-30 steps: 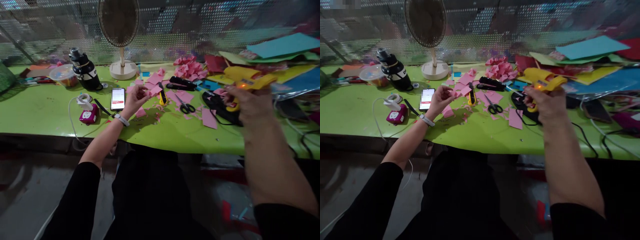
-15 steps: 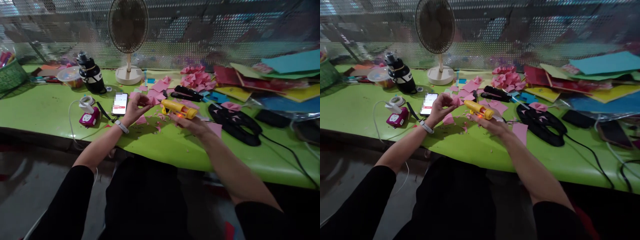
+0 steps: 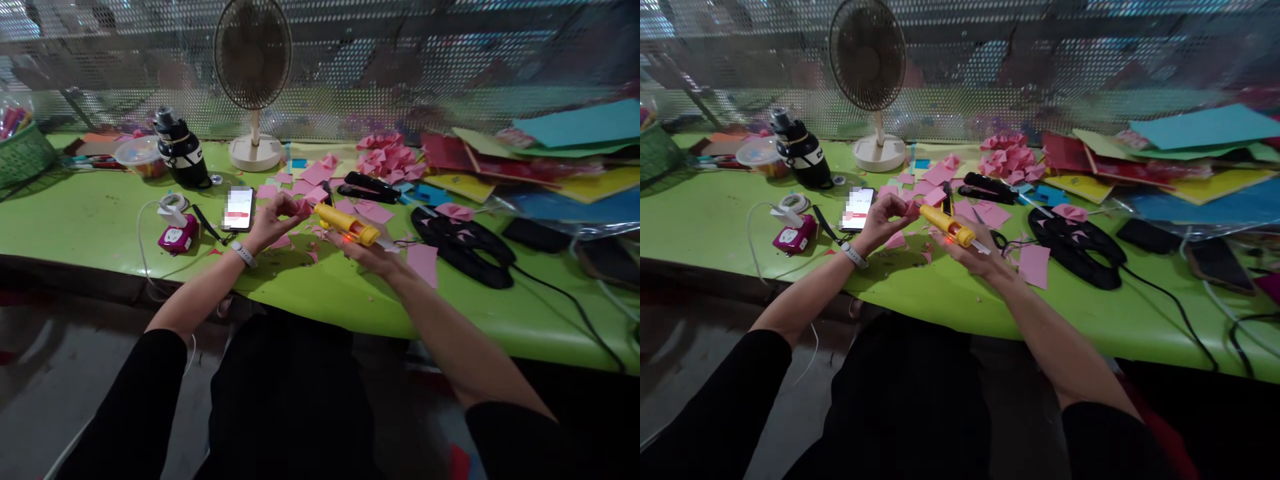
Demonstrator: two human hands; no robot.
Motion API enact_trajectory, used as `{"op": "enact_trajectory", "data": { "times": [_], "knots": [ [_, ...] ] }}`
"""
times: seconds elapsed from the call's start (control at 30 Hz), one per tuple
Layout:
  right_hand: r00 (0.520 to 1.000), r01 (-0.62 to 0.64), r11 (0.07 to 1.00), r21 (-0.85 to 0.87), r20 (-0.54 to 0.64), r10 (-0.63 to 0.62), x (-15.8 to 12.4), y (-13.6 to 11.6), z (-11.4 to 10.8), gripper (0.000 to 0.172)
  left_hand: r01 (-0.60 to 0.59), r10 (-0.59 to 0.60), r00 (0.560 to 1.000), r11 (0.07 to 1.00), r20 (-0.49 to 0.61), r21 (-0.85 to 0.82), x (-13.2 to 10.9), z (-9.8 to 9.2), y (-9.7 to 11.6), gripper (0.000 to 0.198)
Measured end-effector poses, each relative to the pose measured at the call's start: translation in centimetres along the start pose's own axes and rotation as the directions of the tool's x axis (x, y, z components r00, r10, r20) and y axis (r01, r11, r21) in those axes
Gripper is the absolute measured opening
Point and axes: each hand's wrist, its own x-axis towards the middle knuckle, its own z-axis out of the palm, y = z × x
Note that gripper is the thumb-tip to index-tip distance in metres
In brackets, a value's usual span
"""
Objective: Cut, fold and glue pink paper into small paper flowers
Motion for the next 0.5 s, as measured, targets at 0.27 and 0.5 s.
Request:
{"op": "enact_trajectory", "data": {
  "times": [0.27,0.5],
  "knots": [
    [0.998,0.053,0.994,-0.096,-0.021,-0.056,-0.1,-1.1,0.0,0.034,-0.003,0.003,1.0,1.0,0.005,0.002,-0.1,0.1,0.3,0.044],
    [0.998,0.048,0.987,-0.151,-0.025,-0.052,-0.3,-1.1,-0.1,0.036,0.0,0.0,1.0,1.0,-0.004,-0.018,0.0,0.1,0.2,0.046]
  ]
}}
